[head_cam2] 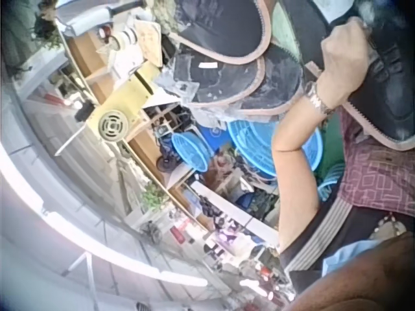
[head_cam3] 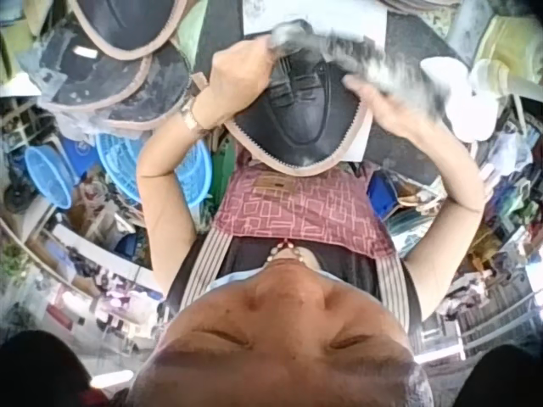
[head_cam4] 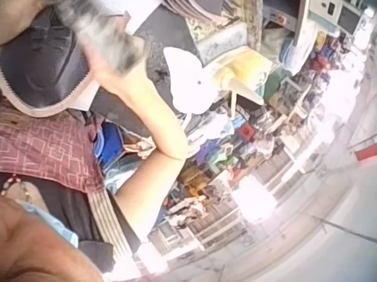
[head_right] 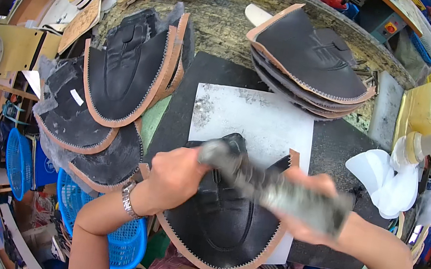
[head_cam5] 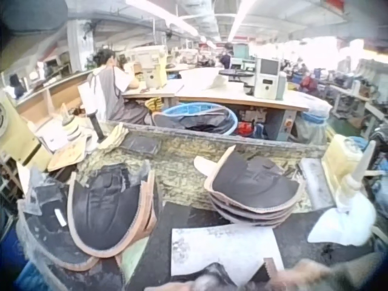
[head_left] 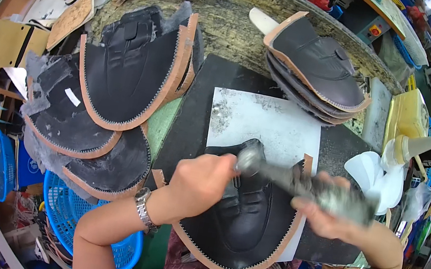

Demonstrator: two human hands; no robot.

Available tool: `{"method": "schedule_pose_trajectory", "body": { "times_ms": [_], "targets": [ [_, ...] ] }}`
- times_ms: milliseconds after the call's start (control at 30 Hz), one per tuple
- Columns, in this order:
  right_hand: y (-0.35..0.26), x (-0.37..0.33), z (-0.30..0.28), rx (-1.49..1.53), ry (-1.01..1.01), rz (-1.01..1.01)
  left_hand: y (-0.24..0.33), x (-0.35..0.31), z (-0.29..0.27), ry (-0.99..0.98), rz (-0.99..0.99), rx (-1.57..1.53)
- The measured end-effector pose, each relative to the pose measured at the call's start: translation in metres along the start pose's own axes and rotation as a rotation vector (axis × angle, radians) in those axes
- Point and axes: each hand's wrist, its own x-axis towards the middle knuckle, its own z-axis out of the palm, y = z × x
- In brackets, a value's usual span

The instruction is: The person uses a hammer and a metal punch to create holes in the top of a black leather-like bag component. They then retrieve a zipper from a blue basket and attach it to the bag, aligning the zipper tape with the edges and securing it with small black clips.

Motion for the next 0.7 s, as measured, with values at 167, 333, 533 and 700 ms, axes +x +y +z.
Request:
{"method": "schedule_pose_trajectory", "body": {
  "times_ms": [167,333,533,700],
  "targets": [
    [0.027,-0.012,0.026,0.012,0.029,0.13,-0.002,0.014,-0.004,0.009,-0.606,-0.598],
    [0.028,-0.011,0.02,0.017,-0.037,0.236,0.0,0.015,0.005,-0.046,-0.57,-0.528],
    [0.014,-0.014,-0.002,0.436,0.105,-0.107,-0.003,0.008,0.011,0.044,-0.055,-0.07],
    [0.028,-0.006,0.027,0.125,0.148,0.063,-0.004,0.011,0.01,0.029,-0.345,-0.287]
  ]
}}
